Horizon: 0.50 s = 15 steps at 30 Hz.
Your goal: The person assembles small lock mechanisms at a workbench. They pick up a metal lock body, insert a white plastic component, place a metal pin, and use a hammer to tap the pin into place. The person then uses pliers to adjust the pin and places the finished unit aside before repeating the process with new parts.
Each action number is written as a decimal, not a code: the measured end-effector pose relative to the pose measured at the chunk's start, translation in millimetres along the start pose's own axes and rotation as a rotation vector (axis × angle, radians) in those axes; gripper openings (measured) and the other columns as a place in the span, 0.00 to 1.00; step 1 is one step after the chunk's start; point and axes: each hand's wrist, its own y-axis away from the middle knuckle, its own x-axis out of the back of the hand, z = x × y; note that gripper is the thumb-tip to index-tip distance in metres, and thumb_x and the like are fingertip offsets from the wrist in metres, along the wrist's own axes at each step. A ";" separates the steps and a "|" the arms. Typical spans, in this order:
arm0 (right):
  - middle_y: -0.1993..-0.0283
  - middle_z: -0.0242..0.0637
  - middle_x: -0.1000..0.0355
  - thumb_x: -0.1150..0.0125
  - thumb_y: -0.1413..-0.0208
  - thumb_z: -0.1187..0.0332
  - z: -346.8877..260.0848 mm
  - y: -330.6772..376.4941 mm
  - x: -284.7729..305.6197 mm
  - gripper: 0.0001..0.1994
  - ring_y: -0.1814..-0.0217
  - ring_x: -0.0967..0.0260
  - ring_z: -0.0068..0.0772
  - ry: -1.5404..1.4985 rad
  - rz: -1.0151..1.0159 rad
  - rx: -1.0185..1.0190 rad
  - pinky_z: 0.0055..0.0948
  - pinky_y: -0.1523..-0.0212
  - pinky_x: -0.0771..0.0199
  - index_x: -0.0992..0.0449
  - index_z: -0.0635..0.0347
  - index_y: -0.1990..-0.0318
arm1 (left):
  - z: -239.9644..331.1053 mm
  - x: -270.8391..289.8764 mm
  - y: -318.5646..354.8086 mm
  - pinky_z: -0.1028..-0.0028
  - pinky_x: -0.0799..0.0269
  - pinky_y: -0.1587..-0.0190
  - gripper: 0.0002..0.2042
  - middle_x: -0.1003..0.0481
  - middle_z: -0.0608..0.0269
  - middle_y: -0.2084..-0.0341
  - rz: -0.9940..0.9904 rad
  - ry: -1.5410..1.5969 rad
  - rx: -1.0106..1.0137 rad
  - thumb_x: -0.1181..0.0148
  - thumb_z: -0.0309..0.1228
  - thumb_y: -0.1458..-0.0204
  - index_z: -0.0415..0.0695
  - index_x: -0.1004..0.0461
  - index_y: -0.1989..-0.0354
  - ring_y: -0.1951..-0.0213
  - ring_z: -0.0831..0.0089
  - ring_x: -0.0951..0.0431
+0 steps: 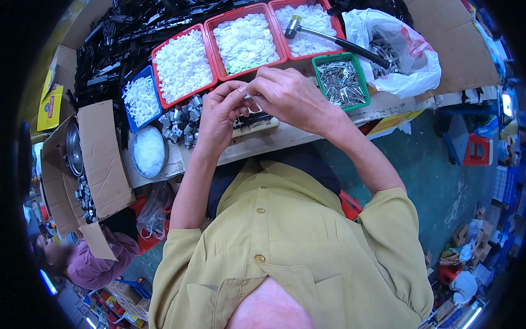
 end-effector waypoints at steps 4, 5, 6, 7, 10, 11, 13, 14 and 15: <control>0.66 0.36 0.29 0.36 0.49 0.76 1.2 -0.6 1.5 0.07 0.66 0.28 0.37 -0.077 -0.023 -0.033 0.34 0.67 0.29 0.26 0.61 0.63 | 1.4 -3.0 10.2 0.83 0.29 0.66 0.10 0.22 0.67 0.70 0.033 -0.137 -0.113 0.36 0.30 0.43 0.38 0.21 0.56 0.70 0.82 0.23; 0.66 0.36 0.29 0.36 0.49 0.76 1.2 -0.1 2.4 0.07 0.66 0.27 0.37 -0.094 -0.027 -0.040 0.33 0.68 0.28 0.26 0.62 0.63 | 1.6 -4.2 12.5 0.83 0.29 0.65 0.11 0.22 0.67 0.70 0.041 -0.171 -0.144 0.35 0.29 0.44 0.39 0.21 0.54 0.70 0.83 0.23; 0.66 0.36 0.29 0.36 0.49 0.76 0.9 0.2 2.4 0.06 0.67 0.27 0.37 -0.114 -0.029 -0.044 0.33 0.68 0.28 0.26 0.62 0.63 | 1.1 -4.2 14.8 0.83 0.29 0.65 0.12 0.23 0.68 0.70 0.037 -0.202 -0.180 0.34 0.28 0.46 0.39 0.21 0.54 0.70 0.83 0.24; 0.66 0.37 0.29 0.36 0.49 0.76 0.7 1.2 1.8 0.06 0.67 0.27 0.37 -0.136 -0.029 -0.055 0.33 0.68 0.27 0.26 0.62 0.63 | 0.1 -3.9 16.9 0.83 0.29 0.65 0.13 0.23 0.68 0.70 0.032 -0.232 -0.215 0.32 0.26 0.48 0.39 0.21 0.54 0.70 0.84 0.24; 0.66 0.37 0.29 0.36 0.49 0.77 0.9 4.0 0.5 0.06 0.67 0.27 0.37 -0.184 -0.031 -0.071 0.32 0.68 0.26 0.26 0.63 0.63 | -3.9 -1.1 18.0 0.82 0.28 0.65 0.14 0.24 0.69 0.70 0.022 -0.384 -0.316 0.30 0.24 0.52 0.40 0.20 0.55 0.70 0.84 0.25; 0.66 0.37 0.29 0.36 0.49 0.77 0.9 4.6 0.7 0.06 0.67 0.26 0.37 -0.189 -0.036 -0.065 0.31 0.69 0.26 0.26 0.63 0.63 | -4.6 -0.2 17.7 0.82 0.28 0.66 0.14 0.25 0.69 0.70 0.018 -0.445 -0.349 0.29 0.23 0.53 0.41 0.19 0.56 0.70 0.84 0.26; 0.66 0.37 0.29 0.36 0.49 0.77 0.6 5.1 1.6 0.06 0.67 0.26 0.36 -0.195 -0.042 -0.055 0.31 0.69 0.26 0.26 0.63 0.63 | -3.6 -1.2 18.7 0.82 0.29 0.67 0.14 0.25 0.70 0.71 0.029 -0.481 -0.372 0.29 0.24 0.53 0.41 0.19 0.56 0.70 0.84 0.26; 0.66 0.37 0.29 0.36 0.49 0.77 0.1 4.9 1.5 0.06 0.67 0.26 0.36 -0.196 -0.041 -0.049 0.31 0.68 0.26 0.26 0.63 0.64 | -2.8 -1.5 19.3 0.83 0.29 0.67 0.14 0.25 0.70 0.71 0.034 -0.499 -0.383 0.29 0.24 0.53 0.42 0.19 0.56 0.71 0.85 0.26; 0.66 0.37 0.29 0.36 0.49 0.76 -0.3 5.3 1.3 0.06 0.67 0.27 0.36 -0.196 -0.041 -0.045 0.32 0.68 0.27 0.26 0.62 0.64 | -2.0 -1.7 20.5 0.82 0.28 0.65 0.15 0.24 0.69 0.70 0.032 -0.528 -0.366 0.29 0.23 0.53 0.40 0.20 0.55 0.68 0.84 0.25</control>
